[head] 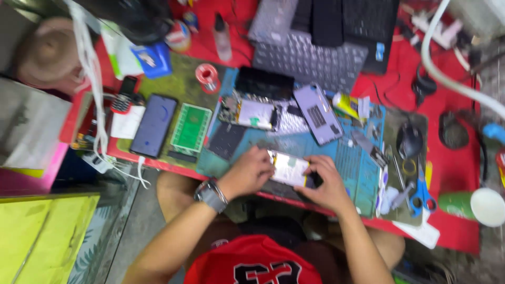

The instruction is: The person works on a disassembled smartphone on a cluttered workbench, using a small tool to manipulate internal components. They handle the phone's battery and screen assembly, moving parts around the workspace.

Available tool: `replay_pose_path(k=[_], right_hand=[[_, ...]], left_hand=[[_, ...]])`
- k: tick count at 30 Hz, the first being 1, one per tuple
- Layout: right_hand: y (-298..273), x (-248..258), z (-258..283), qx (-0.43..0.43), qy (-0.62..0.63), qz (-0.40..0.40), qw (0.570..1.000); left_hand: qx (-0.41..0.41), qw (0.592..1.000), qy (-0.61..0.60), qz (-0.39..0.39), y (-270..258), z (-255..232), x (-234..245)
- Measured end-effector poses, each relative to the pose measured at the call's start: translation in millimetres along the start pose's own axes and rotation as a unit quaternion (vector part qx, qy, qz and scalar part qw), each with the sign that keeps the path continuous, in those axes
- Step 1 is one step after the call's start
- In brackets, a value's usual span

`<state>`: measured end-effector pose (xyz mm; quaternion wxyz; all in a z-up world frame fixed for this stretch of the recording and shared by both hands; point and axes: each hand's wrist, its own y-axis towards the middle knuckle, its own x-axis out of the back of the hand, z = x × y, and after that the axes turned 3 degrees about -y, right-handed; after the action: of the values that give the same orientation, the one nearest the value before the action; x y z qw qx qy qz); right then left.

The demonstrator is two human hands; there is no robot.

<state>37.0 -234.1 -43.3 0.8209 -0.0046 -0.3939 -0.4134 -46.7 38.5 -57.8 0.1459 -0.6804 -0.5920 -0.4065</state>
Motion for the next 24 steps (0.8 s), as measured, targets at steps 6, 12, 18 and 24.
replay_pose_path(k=[6,12,18,24], right_hand=[[-2.7,-0.2,6.9,-0.059,-0.018,0.048,0.997],[-2.6,-2.9,5.2,-0.082,-0.051,0.070,0.993],[-5.2,-10.8,16.2,-0.050,-0.093,0.029,0.994],[-7.7,-14.2,26.6,-0.057,-0.101,0.003,0.993]], left_hand=[[0.082,0.985,0.092,0.124,-27.3,-51.7,17.9],[0.100,0.983,0.135,0.076,-37.9,-56.8,-1.9],[0.127,0.982,0.108,0.090,-36.2,-64.0,-0.6],[0.141,0.972,0.133,0.135,0.6,-67.8,29.0]])
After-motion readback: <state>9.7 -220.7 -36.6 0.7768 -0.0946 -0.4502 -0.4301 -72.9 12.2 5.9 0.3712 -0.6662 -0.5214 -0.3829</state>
